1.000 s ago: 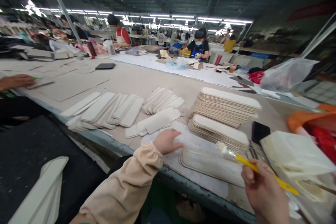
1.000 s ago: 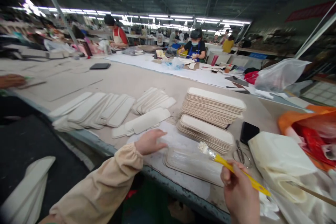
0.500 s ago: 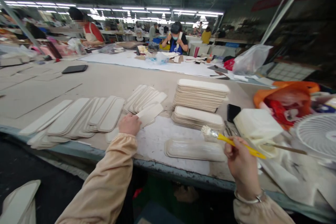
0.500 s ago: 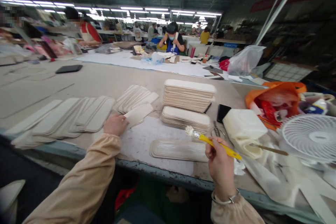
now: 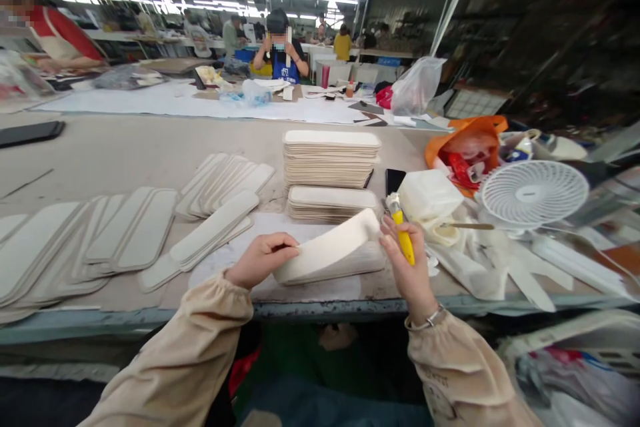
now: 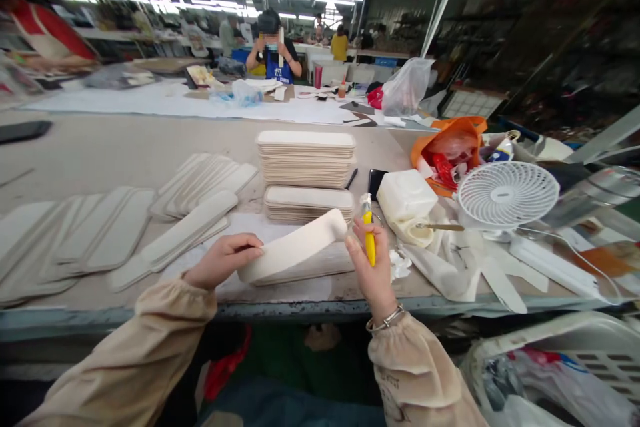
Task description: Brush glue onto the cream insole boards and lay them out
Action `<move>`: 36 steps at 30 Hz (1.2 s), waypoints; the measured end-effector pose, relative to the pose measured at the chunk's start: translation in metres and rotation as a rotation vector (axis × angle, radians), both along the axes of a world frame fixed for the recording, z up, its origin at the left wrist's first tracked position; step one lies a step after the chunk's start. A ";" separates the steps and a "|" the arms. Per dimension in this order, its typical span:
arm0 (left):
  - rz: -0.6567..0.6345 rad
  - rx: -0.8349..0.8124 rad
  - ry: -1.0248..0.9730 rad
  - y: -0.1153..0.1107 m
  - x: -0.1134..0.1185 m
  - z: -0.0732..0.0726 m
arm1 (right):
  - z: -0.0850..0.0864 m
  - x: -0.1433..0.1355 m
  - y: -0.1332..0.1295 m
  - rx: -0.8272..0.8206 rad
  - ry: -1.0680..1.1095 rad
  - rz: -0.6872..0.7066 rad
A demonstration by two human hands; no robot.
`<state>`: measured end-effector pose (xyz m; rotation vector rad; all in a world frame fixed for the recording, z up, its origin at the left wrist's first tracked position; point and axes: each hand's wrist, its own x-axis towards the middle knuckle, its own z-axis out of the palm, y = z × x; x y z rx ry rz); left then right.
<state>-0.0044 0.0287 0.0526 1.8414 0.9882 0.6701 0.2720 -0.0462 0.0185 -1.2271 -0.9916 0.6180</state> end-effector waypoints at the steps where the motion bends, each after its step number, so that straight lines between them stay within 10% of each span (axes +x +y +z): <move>1: -0.015 -0.021 0.001 0.000 0.005 -0.003 | -0.001 0.000 -0.001 -0.039 -0.015 0.008; 14: 0.177 0.124 0.324 0.019 -0.007 -0.028 | -0.027 0.002 0.005 -0.159 0.186 -0.093; 36: 0.018 0.174 0.645 0.009 -0.017 -0.036 | -0.039 -0.009 -0.003 -0.247 0.094 -0.093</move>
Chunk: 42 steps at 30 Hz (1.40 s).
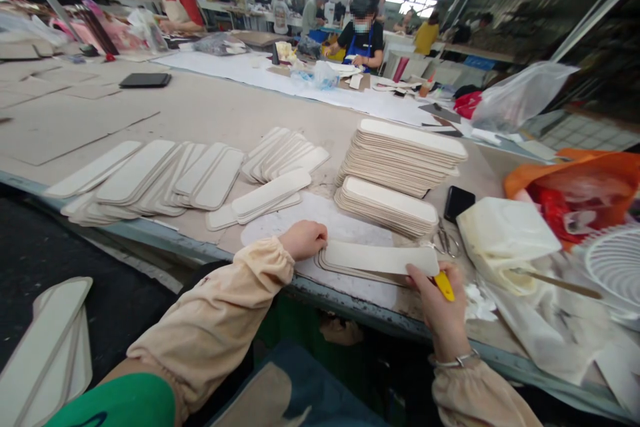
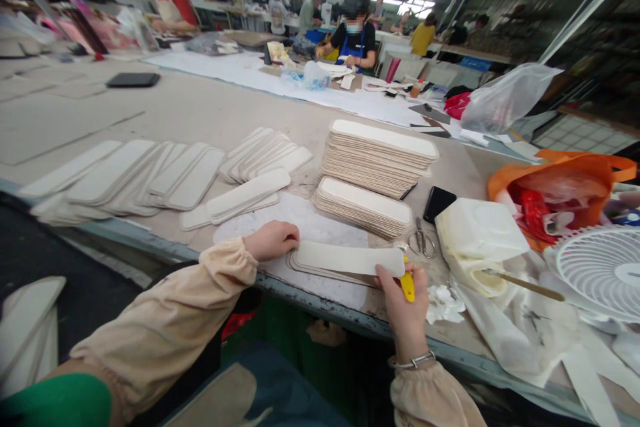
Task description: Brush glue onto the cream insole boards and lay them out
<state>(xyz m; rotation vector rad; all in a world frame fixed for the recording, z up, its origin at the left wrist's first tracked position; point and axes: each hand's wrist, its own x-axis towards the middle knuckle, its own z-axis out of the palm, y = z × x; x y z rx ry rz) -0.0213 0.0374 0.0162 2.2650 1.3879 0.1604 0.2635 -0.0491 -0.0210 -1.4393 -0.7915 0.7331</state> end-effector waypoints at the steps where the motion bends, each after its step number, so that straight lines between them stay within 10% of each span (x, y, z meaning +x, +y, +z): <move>1: 0.007 -0.001 0.009 0.000 0.001 -0.001 | 0.000 0.000 0.000 0.000 -0.003 0.003; 18: 0.066 -0.049 0.109 -0.001 0.012 -0.003 | -0.008 0.026 0.007 -0.027 -0.241 -0.113; 34: 0.035 -0.065 0.157 0.002 0.012 -0.005 | -0.001 0.030 -0.003 -0.304 -0.938 0.035; 42: 0.027 -0.057 0.136 0.004 0.011 -0.009 | 0.015 0.015 -0.011 0.213 -1.178 0.109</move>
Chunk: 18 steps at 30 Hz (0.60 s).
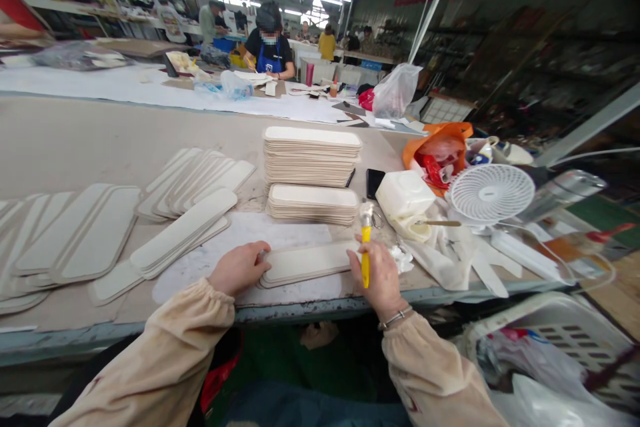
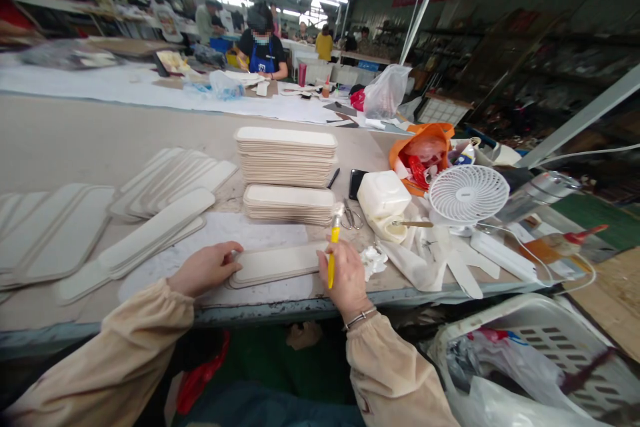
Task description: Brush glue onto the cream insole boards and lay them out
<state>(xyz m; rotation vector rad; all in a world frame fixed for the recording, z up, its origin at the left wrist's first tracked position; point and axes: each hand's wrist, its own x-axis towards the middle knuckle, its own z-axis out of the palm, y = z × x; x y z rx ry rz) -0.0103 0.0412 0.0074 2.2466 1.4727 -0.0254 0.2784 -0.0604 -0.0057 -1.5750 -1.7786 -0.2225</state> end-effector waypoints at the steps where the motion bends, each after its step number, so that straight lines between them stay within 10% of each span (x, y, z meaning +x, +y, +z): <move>1: -0.005 -0.001 -0.003 0.000 0.000 0.000 | 0.001 -0.008 -0.001 -0.001 0.010 0.095; 7: -0.017 -0.016 0.000 0.001 0.001 0.000 | -0.011 -0.049 0.001 -0.229 -0.041 0.456; 18: -0.003 -0.016 -0.015 -0.001 0.003 0.001 | -0.019 -0.002 -0.007 -0.370 -0.127 0.041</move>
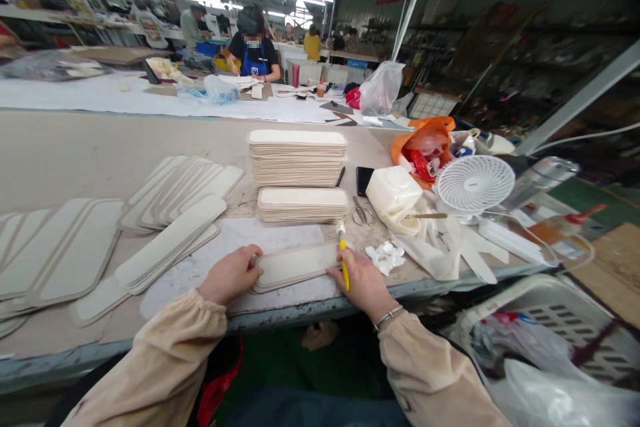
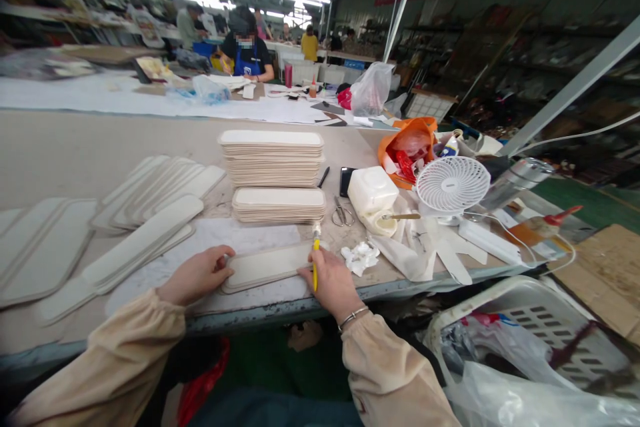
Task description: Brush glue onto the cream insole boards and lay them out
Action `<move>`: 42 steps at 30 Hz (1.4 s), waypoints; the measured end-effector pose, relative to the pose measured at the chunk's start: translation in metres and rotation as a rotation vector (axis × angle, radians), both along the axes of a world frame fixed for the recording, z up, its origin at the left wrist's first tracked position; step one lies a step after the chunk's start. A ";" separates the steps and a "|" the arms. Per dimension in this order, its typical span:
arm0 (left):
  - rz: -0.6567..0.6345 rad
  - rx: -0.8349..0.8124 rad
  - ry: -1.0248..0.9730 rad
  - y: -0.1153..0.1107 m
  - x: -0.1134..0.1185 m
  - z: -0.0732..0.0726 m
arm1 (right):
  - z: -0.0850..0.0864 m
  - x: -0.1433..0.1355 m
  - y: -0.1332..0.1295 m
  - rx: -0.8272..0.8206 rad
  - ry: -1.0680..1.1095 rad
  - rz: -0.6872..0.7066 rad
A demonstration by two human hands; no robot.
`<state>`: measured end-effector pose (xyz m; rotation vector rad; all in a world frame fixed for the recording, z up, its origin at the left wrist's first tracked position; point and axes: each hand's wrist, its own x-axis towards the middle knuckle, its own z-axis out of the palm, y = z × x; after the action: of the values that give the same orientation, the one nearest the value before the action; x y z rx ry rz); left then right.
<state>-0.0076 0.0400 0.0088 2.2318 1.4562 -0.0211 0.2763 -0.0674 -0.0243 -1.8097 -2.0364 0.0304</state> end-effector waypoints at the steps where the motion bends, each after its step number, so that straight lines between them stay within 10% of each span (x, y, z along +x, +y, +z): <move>1: 0.003 0.005 -0.001 0.000 0.000 0.000 | -0.001 0.005 -0.001 -0.003 -0.017 -0.063; 12: 0.011 0.040 -0.114 -0.003 0.004 0.000 | -0.001 0.016 0.004 -0.049 0.202 -0.402; 25: 0.043 -0.014 -0.331 -0.008 0.005 0.012 | -0.003 0.020 0.007 0.066 0.435 -0.428; 34: 0.295 -0.547 -0.789 -0.025 0.015 0.011 | 0.021 0.029 0.031 0.414 1.122 -0.301; 42: 0.483 -0.749 -1.088 -0.050 0.033 0.010 | 0.031 0.027 0.041 0.471 1.110 -0.380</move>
<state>0.0251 -0.0099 0.0183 0.9371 1.0244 0.5968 0.3028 -0.0259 0.0066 -1.3476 -0.8261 0.3305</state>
